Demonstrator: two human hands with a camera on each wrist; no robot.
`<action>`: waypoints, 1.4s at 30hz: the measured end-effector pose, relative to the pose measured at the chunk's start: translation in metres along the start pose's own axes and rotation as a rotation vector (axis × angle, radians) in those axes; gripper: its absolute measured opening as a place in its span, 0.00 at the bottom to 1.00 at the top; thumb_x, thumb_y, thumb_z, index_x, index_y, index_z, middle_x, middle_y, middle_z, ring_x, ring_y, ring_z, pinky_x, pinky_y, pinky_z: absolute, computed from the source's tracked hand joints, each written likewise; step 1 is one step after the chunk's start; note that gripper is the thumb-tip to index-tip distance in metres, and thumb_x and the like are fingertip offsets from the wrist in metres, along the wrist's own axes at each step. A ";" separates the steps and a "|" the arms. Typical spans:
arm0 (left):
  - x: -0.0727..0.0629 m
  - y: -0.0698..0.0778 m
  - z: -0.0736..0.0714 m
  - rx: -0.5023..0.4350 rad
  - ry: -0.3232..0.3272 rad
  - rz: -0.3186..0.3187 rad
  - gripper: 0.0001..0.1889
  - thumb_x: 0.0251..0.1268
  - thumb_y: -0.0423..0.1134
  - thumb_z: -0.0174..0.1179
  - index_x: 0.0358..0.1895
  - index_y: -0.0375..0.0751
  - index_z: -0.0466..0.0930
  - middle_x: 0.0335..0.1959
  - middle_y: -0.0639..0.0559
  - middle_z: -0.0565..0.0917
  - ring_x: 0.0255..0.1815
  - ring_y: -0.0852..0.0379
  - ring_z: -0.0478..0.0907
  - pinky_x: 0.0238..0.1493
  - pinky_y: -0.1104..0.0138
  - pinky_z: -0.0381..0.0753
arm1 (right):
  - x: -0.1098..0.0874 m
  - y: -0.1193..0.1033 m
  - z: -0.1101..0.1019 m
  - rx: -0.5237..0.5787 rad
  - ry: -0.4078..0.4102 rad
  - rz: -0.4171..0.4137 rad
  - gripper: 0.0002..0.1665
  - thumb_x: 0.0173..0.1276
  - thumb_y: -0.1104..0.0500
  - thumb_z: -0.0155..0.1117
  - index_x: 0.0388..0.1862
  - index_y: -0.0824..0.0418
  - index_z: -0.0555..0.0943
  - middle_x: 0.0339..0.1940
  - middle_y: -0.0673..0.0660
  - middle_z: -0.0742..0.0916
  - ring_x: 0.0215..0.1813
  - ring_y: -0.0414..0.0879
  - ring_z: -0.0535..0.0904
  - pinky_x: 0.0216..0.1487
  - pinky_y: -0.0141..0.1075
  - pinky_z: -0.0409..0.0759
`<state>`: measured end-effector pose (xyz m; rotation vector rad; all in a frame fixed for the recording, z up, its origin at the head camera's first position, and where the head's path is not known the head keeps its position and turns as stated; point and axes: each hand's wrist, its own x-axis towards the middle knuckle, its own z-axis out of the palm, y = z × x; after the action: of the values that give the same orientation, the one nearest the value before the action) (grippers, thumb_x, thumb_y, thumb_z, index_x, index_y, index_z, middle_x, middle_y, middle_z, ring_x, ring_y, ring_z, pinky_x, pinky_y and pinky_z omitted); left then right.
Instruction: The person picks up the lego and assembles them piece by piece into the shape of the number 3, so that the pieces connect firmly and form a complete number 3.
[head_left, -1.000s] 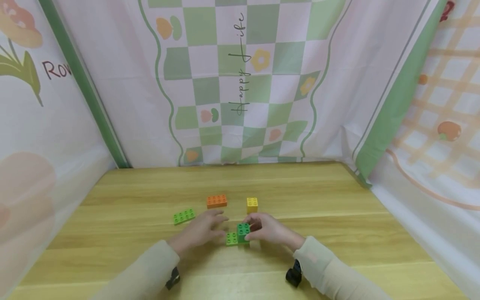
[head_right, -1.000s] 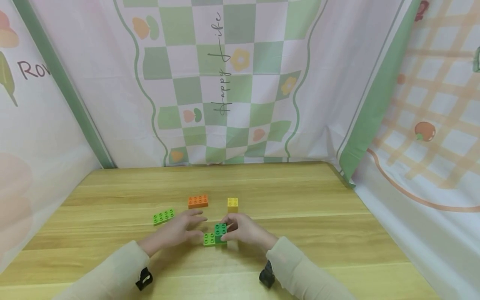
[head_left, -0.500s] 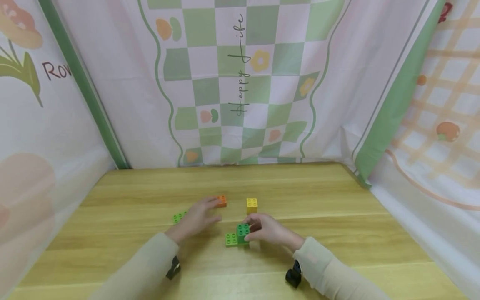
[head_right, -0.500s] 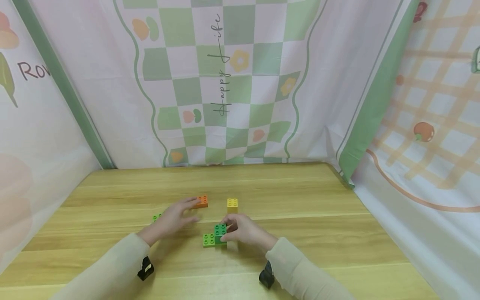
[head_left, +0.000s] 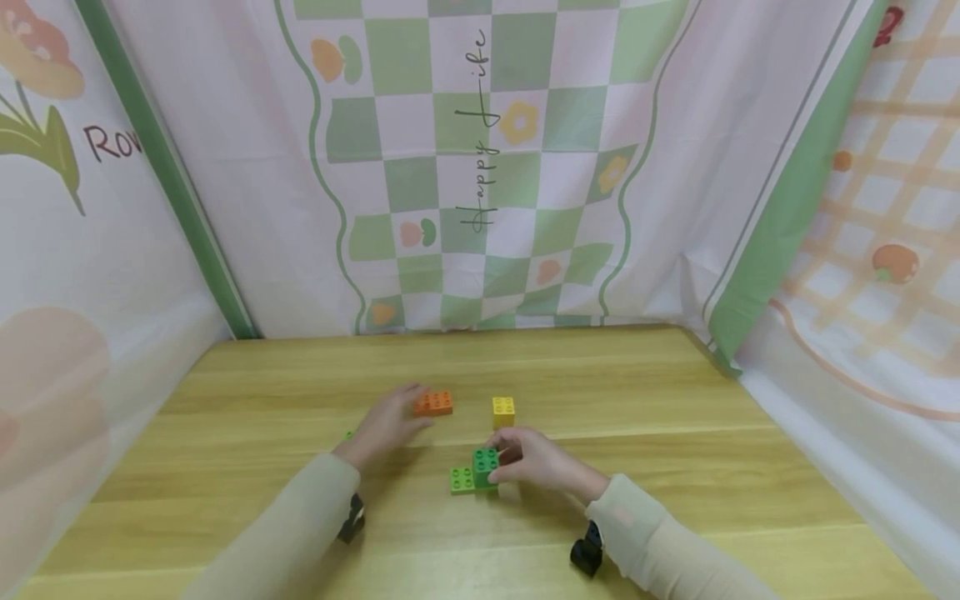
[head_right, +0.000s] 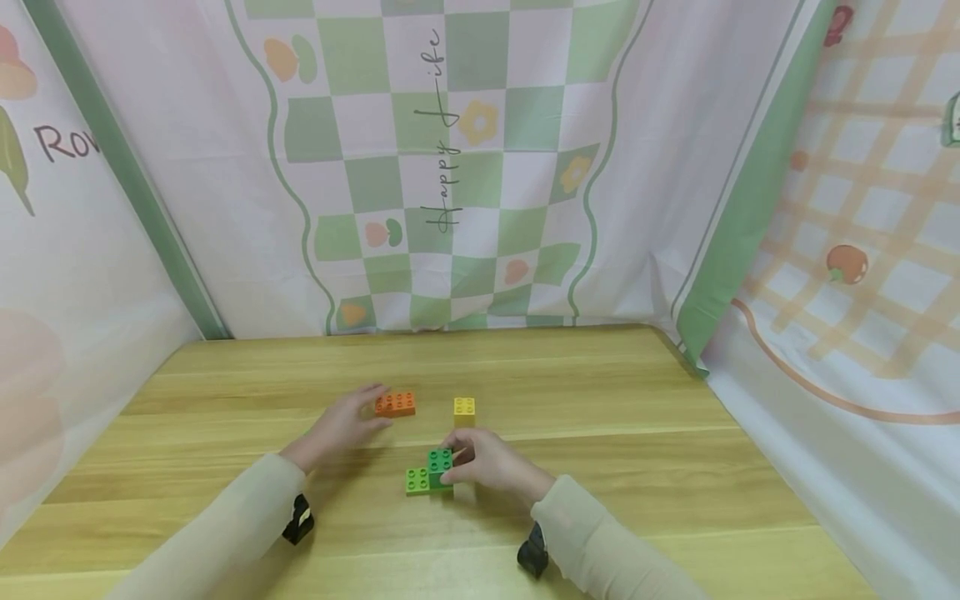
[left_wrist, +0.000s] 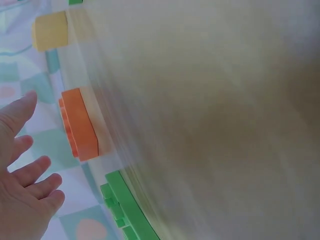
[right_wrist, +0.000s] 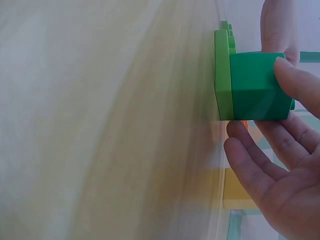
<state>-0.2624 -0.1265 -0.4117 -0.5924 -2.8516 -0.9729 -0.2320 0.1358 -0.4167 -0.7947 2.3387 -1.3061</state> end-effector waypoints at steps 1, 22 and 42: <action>0.001 0.000 0.000 -0.005 -0.003 -0.014 0.31 0.57 0.39 0.64 0.64 0.34 0.65 0.64 0.35 0.65 0.64 0.40 0.61 0.63 0.49 0.58 | 0.000 0.000 0.000 0.000 0.000 0.000 0.19 0.57 0.59 0.69 0.47 0.62 0.77 0.41 0.53 0.82 0.45 0.50 0.78 0.48 0.43 0.77; 0.017 -0.007 0.006 -0.114 -0.040 -0.136 0.31 0.58 0.35 0.63 0.64 0.32 0.63 0.63 0.38 0.66 0.65 0.41 0.60 0.64 0.51 0.57 | 0.000 0.002 0.001 0.002 0.004 0.007 0.19 0.57 0.59 0.69 0.46 0.61 0.77 0.41 0.53 0.82 0.45 0.50 0.78 0.48 0.45 0.77; 0.023 -0.008 0.014 -0.029 -0.038 -0.218 0.28 0.56 0.33 0.64 0.62 0.33 0.68 0.61 0.38 0.69 0.62 0.40 0.64 0.62 0.51 0.60 | 0.001 0.004 0.001 0.010 -0.003 0.006 0.19 0.57 0.58 0.69 0.47 0.60 0.77 0.42 0.52 0.82 0.46 0.50 0.78 0.49 0.45 0.76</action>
<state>-0.2853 -0.1159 -0.4233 -0.3091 -2.9890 -1.0449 -0.2335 0.1367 -0.4207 -0.7854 2.3293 -1.3121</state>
